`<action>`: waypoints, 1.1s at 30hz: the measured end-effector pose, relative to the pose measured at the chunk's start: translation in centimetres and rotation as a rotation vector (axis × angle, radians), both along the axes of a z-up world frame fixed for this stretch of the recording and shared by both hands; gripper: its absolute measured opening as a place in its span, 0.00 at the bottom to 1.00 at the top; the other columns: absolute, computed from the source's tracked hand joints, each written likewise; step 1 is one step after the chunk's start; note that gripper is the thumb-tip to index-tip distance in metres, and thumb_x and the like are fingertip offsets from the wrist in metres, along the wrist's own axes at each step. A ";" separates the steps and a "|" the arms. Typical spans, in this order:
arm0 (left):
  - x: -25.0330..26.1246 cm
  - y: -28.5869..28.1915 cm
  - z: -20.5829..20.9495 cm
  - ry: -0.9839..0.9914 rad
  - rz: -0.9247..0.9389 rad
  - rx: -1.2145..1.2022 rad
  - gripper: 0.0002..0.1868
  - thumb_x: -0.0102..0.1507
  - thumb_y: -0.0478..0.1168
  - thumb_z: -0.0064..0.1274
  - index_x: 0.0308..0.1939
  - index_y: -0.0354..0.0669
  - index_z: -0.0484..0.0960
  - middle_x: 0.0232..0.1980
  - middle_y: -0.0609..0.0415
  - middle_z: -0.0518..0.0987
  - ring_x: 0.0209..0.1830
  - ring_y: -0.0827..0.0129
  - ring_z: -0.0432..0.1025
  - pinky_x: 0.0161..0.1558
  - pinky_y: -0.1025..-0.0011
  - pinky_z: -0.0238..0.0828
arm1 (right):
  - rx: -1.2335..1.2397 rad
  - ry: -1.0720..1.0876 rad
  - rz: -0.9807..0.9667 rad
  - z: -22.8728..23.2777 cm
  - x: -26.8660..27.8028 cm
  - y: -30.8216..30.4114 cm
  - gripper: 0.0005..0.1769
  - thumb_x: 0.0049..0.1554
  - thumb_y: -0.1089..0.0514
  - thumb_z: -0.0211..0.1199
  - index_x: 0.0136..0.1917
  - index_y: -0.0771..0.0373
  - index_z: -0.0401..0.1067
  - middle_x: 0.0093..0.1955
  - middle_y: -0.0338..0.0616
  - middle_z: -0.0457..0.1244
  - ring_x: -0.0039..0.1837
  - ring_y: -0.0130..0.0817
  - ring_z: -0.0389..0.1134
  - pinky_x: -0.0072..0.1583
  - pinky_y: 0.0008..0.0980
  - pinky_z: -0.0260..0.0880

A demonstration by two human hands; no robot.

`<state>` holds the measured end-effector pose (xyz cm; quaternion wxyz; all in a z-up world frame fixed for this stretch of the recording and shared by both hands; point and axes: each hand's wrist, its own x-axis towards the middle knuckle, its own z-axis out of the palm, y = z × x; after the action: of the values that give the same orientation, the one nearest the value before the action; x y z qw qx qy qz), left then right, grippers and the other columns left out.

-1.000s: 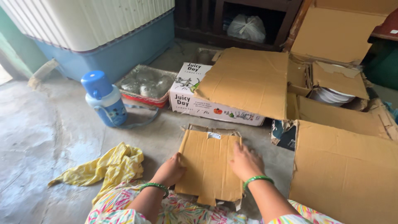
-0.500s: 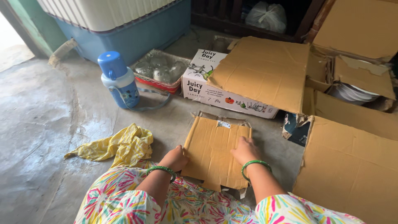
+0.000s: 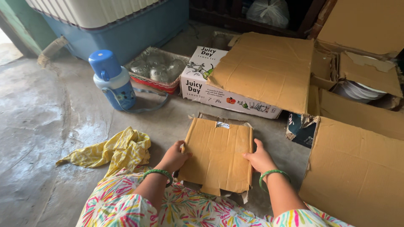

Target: The person places several small glasses into a foam tray, closes the box, and wipes the box with a cloth. Then the person opens a cardboard box, removes two plates, and wipes each plate with the cloth.

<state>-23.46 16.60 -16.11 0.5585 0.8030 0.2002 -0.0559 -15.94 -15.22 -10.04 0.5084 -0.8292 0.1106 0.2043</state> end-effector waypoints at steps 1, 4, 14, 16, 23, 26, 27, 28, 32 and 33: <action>0.1 0.1 -0.1 -0.002 0.010 -0.003 0.39 0.59 0.39 0.61 0.72 0.43 0.63 0.56 0.45 0.82 0.50 0.63 0.80 0.51 0.67 0.77 | 0.007 -0.043 0.013 0.2 0.1 -0.1 0.50 0.54 0.61 0.65 0.83 0.50 0.45 0.60 0.55 0.66 0.55 0.43 0.70 0.56 0.45 0.71; 0.3 0.1 0.3 0.042 0.039 0.001 0.38 0.60 0.43 0.62 0.71 0.41 0.65 0.52 0.42 0.84 0.46 0.62 0.80 0.48 0.66 0.77 | 0.032 -0.149 0.062 -0.1 0.1 -0.6 0.49 0.53 0.60 0.67 0.82 0.51 0.48 0.62 0.55 0.66 0.59 0.41 0.70 0.60 0.39 0.70; 0.5 0.3 3.7 0.373 0.026 -0.169 0.31 0.62 0.57 0.60 0.58 0.37 0.74 0.47 0.46 0.81 0.42 0.58 0.79 0.40 0.57 0.80 | 0.190 -0.201 0.093 1.7 -0.8 1.9 0.45 0.53 0.59 0.65 0.80 0.51 0.51 0.80 0.46 0.52 0.70 0.38 0.65 0.65 0.38 0.68; 1.0 0.2 2.9 0.237 0.127 -0.349 0.28 0.61 0.51 0.61 0.56 0.34 0.76 0.46 0.43 0.83 0.40 0.56 0.80 0.37 0.57 0.78 | 0.225 -0.204 0.124 1.3 -0.5 2.0 0.43 0.54 0.59 0.65 0.79 0.52 0.52 0.79 0.48 0.53 0.71 0.38 0.65 0.66 0.36 0.67; 1.6 -0.6 2.4 0.019 0.416 -0.531 0.19 0.65 0.42 0.58 0.52 0.30 0.75 0.42 0.43 0.77 0.36 0.61 0.72 0.36 0.59 0.73 | 0.016 -0.431 0.196 1.8 0.4 3.0 0.23 0.58 0.60 0.62 0.66 0.61 0.70 0.62 0.47 0.70 0.61 0.34 0.73 0.62 0.32 0.71; 1.4 -0.7 1.1 0.053 0.621 -0.666 0.17 0.64 0.40 0.57 0.51 0.33 0.75 0.44 0.45 0.80 0.41 0.61 0.75 0.43 0.58 0.75 | 0.014 -0.515 0.203 3.3 -0.2 4.2 0.15 0.57 0.62 0.61 0.58 0.63 0.76 0.50 0.43 0.74 0.52 0.31 0.75 0.55 0.31 0.74; 1.5 -0.5 0.5 0.046 0.643 -0.679 0.16 0.64 0.41 0.57 0.50 0.33 0.75 0.44 0.45 0.80 0.42 0.61 0.75 0.44 0.57 0.74 | 0.024 -0.531 0.206 3.6 -0.4 4.5 0.13 0.57 0.63 0.60 0.55 0.64 0.78 0.47 0.42 0.75 0.49 0.31 0.76 0.53 0.31 0.75; 1.6 -0.1 0.0 0.038 0.666 -0.691 0.16 0.64 0.41 0.57 0.50 0.33 0.76 0.45 0.45 0.80 0.43 0.60 0.75 0.45 0.56 0.73 | 0.027 -0.499 0.203 3.6 -0.6 4.9 0.12 0.58 0.63 0.59 0.53 0.65 0.78 0.45 0.42 0.74 0.47 0.30 0.76 0.50 0.31 0.75; 2.3 1.0 -1.0 -0.012 0.758 -0.721 0.18 0.65 0.43 0.55 0.52 0.34 0.72 0.48 0.45 0.78 0.46 0.60 0.73 0.47 0.54 0.73 | -0.014 -0.347 0.176 2.5 -0.3 5.1 0.12 0.58 0.66 0.53 0.44 0.69 0.78 0.40 0.45 0.73 0.41 0.30 0.76 0.44 0.30 0.78; 2.3 1.0 -0.9 -0.019 0.764 -0.719 0.18 0.65 0.42 0.55 0.54 0.35 0.71 0.49 0.45 0.78 0.47 0.60 0.73 0.48 0.55 0.73 | -0.034 -0.300 0.170 1.8 -0.2 5.0 0.13 0.58 0.67 0.52 0.42 0.70 0.78 0.39 0.46 0.73 0.40 0.31 0.76 0.43 0.29 0.78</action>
<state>-21.19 17.58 -16.98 0.7813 0.4309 0.4418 0.0938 -16.12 -10.18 -8.22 0.4861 -0.8652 -0.0335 0.1183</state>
